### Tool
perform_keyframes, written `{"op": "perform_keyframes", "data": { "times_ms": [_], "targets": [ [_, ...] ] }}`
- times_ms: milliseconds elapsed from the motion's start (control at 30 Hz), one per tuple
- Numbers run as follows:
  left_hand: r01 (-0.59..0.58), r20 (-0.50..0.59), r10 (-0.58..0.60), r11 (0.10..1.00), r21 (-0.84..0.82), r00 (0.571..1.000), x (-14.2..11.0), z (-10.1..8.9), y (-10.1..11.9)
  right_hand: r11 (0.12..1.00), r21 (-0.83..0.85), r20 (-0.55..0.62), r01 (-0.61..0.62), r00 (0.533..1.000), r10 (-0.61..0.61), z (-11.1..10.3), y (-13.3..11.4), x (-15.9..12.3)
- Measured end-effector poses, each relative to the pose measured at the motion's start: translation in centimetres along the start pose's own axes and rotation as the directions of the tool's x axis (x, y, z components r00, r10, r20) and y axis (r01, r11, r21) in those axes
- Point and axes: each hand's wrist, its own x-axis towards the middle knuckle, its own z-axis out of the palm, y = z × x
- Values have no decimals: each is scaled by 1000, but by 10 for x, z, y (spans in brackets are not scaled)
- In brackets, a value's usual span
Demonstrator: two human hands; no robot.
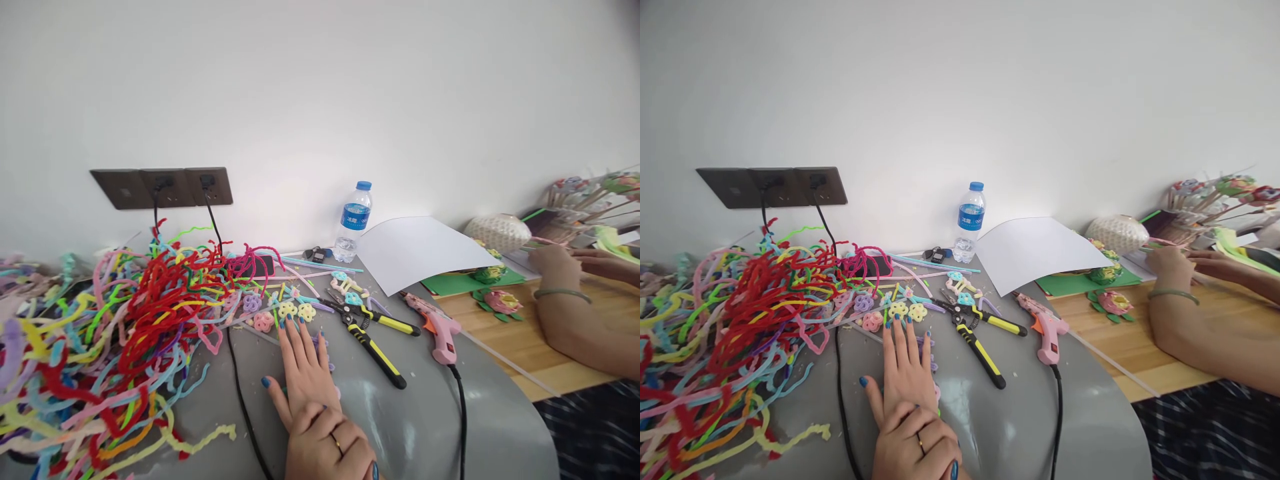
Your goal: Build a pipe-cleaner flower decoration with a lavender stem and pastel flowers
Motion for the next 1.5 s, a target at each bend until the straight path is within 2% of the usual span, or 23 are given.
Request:
{"op": "perform_keyframes", "data": {
  "times_ms": [867,1500],
  "targets": [
    [-47,5,47,999,9,999,0,0,-3,1000,22,22,14,1000,-14,-1,2,1],
    [-26,12,26,1000,-3,1000,0,-2,0,998,64,68,-17,998,12,-8,-1,2]
  ]
}}
